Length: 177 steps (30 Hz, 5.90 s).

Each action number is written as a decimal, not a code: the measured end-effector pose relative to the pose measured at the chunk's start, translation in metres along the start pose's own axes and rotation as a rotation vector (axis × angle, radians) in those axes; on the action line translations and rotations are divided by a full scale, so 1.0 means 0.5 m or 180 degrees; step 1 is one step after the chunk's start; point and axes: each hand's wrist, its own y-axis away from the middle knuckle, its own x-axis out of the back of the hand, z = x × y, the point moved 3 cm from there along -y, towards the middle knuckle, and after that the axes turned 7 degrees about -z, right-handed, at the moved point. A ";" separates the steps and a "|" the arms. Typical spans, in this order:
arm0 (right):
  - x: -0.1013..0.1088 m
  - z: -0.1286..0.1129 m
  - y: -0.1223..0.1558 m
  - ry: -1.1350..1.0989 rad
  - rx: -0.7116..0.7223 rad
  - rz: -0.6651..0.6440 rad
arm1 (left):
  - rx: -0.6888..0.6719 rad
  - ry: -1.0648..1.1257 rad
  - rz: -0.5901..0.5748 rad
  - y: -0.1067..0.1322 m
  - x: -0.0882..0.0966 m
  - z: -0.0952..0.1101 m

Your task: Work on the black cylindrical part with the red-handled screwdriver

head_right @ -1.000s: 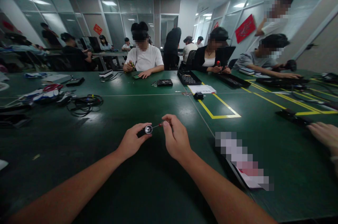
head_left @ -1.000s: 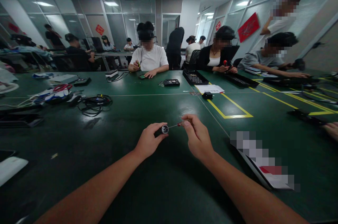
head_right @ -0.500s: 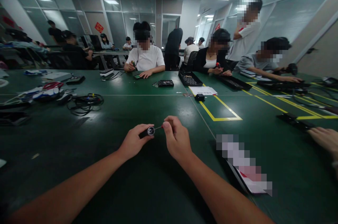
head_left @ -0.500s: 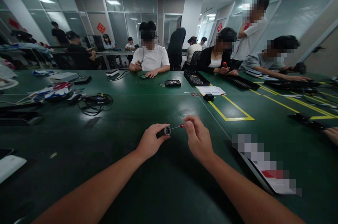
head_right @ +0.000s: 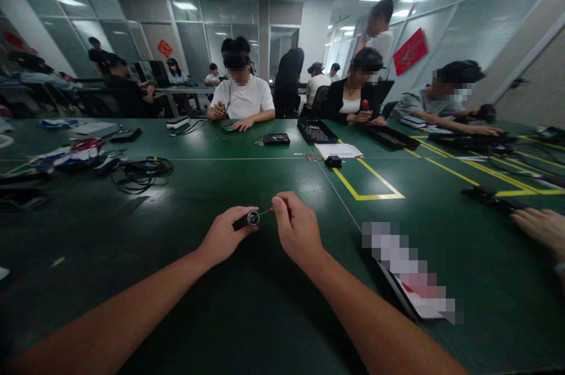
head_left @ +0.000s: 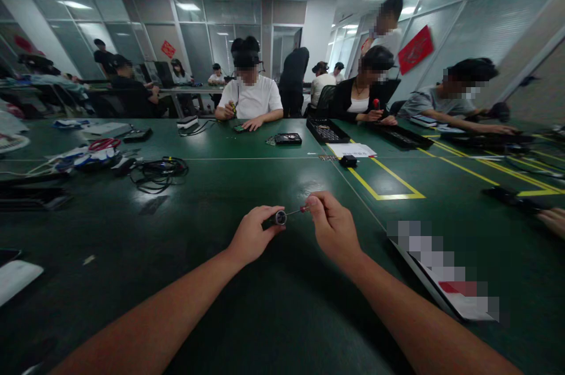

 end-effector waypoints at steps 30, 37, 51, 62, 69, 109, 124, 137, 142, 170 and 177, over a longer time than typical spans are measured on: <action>-0.022 0.053 -0.006 -0.1610 -0.0996 0.0435 | -0.0199 -0.0246 -0.0004 -0.006 0.006 -0.010; -0.018 0.064 -0.010 -0.2099 -0.1001 0.0697 | -0.0086 -0.0339 0.0029 -0.010 0.018 -0.008; -0.010 0.023 0.012 -0.0878 -0.0304 0.0095 | -0.0131 -0.0344 0.0001 -0.006 0.013 -0.002; -0.001 0.020 0.011 -0.0443 -0.0318 0.0078 | -0.0065 -0.0331 0.0108 -0.007 0.016 -0.010; 0.000 0.015 0.011 -0.0327 -0.0153 0.0123 | -0.0048 -0.0307 0.0091 -0.007 0.018 -0.004; -0.008 0.049 -0.004 -0.1146 -0.0517 0.0242 | -0.0345 -0.0750 0.0049 -0.009 0.018 0.001; 0.001 0.032 0.007 -0.0487 -0.0298 0.0062 | -0.0244 -0.0580 0.0126 -0.010 0.017 -0.008; -0.012 0.058 -0.001 -0.1367 -0.0652 0.0323 | -0.0360 -0.0695 0.0034 -0.009 0.013 -0.001; -0.028 0.107 -0.017 -0.2639 -0.1511 0.0479 | -0.0198 -0.0743 0.0122 -0.016 0.019 -0.008; -0.022 0.067 0.002 -0.1291 -0.0634 0.0204 | -0.0014 -0.0691 0.0130 -0.012 0.020 0.001; -0.013 0.050 0.002 -0.1115 -0.0624 0.0183 | -0.0167 -0.0751 0.0094 -0.009 0.019 0.002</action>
